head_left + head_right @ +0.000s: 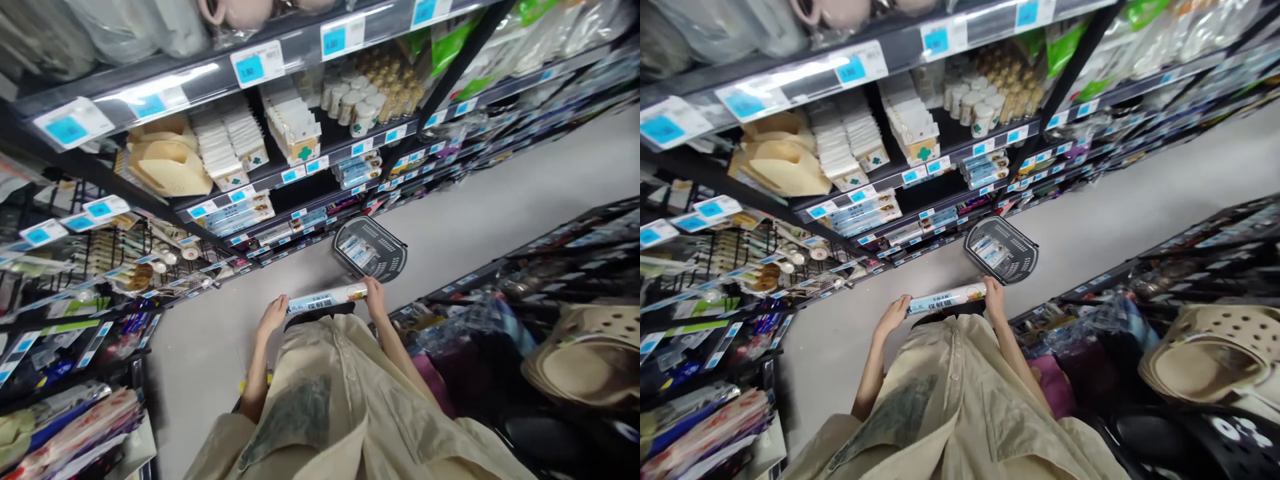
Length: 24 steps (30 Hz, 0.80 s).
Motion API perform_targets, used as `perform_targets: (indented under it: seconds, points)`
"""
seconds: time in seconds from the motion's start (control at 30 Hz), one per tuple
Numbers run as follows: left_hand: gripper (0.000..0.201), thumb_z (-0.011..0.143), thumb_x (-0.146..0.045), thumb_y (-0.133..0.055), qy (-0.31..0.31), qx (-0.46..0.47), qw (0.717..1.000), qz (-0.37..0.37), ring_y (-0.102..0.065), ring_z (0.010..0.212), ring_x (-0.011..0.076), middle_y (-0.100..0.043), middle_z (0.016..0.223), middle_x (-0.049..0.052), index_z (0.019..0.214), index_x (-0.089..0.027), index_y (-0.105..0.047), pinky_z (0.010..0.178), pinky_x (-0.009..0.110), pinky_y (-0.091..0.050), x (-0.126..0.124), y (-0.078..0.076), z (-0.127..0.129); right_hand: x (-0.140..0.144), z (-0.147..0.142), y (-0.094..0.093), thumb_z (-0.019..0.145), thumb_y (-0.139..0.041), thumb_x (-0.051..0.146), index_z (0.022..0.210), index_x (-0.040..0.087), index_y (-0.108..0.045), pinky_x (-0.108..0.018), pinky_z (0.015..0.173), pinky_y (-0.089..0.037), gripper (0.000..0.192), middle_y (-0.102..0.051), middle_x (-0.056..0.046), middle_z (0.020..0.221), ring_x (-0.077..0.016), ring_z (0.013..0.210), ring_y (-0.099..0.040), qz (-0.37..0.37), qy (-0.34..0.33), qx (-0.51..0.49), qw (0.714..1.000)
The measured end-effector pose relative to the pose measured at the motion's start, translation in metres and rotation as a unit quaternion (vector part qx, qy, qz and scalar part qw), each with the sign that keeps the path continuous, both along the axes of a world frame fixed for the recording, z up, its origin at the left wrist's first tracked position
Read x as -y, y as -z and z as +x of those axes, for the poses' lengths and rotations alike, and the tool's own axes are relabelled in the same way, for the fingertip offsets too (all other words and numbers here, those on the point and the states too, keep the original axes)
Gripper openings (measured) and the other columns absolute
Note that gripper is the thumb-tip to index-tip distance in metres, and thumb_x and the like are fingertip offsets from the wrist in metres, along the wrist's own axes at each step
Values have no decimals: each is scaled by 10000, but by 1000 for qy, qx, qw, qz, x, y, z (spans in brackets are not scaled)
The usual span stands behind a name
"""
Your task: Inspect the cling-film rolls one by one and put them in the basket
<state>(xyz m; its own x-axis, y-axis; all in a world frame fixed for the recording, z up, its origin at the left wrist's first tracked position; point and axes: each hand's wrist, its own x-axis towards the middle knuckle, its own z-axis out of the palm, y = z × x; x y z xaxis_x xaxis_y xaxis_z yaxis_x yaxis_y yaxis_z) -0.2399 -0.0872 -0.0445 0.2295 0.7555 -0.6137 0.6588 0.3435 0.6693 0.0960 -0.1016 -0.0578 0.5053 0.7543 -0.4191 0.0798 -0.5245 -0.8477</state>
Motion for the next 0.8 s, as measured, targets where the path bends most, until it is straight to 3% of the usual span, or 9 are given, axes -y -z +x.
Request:
perform_targets:
  seconds: [0.1, 0.2, 0.33, 0.47, 0.63, 0.8]
  points:
    - [486, 1039, -551, -326, 12, 7, 999, 38, -674, 893, 212, -717, 986, 75, 1193, -225, -652, 879, 319, -491, -16, 3, 25, 0, 23, -3, 751, -540, 570, 766, 177, -641, -254, 460, -329, 406, -541, -3, 653, -159, 580, -469, -21, 91, -22, 995]
    - [493, 1019, -565, -412, 88, 24, 993, 75, -640, 1074, 237, -699, 1154, 101, 1245, -208, -667, 1000, 349, -464, -38, 2, 53, 0, 54, -4, 742, -533, 564, 766, 176, -656, -263, 480, -348, 408, -580, -16, 686, -172, 603, -494, -37, 135, -8, 990]
    - [435, 976, -525, -554, 252, 24, 958, 132, -573, 1235, 284, -665, 1298, 118, 1223, -210, -725, 1112, 405, -410, -76, -1, 105, -8, 93, -1, 750, -522, 563, 743, 173, -673, -278, 538, -398, 418, -628, -40, 718, -199, 668, -530, -21, 119, 34, 992]
    - [455, 983, -426, -583, 371, 94, 913, 138, -585, 1269, 261, -645, 1382, 99, 1391, -230, -628, 1147, 397, -414, -106, -2, 181, -34, 113, -2, 762, -506, 524, 725, 175, -697, -295, 598, -408, 400, -648, -47, 708, -215, 700, -544, 0, 80, 64, 995]
    - [693, 954, -407, -632, 402, 42, 905, 135, -566, 1308, 306, -556, 1471, 159, 1572, -182, -415, 1103, 439, -471, -134, 5, 262, -72, 143, -7, 790, -524, 505, 717, 176, -706, -305, 663, -394, 383, -653, -39, 689, -213, 709, -552, 24, 86, 72, 993]
    - [635, 975, -477, -589, 408, 28, 898, 162, -571, 1289, 289, -591, 1415, 125, 1553, -247, -457, 1106, 421, -467, -161, 0, 297, -89, 183, -1, 827, -562, 537, 784, 165, -726, -303, 685, -425, 409, -683, -47, 742, -215, 737, -578, 52, 94, 38, 993]
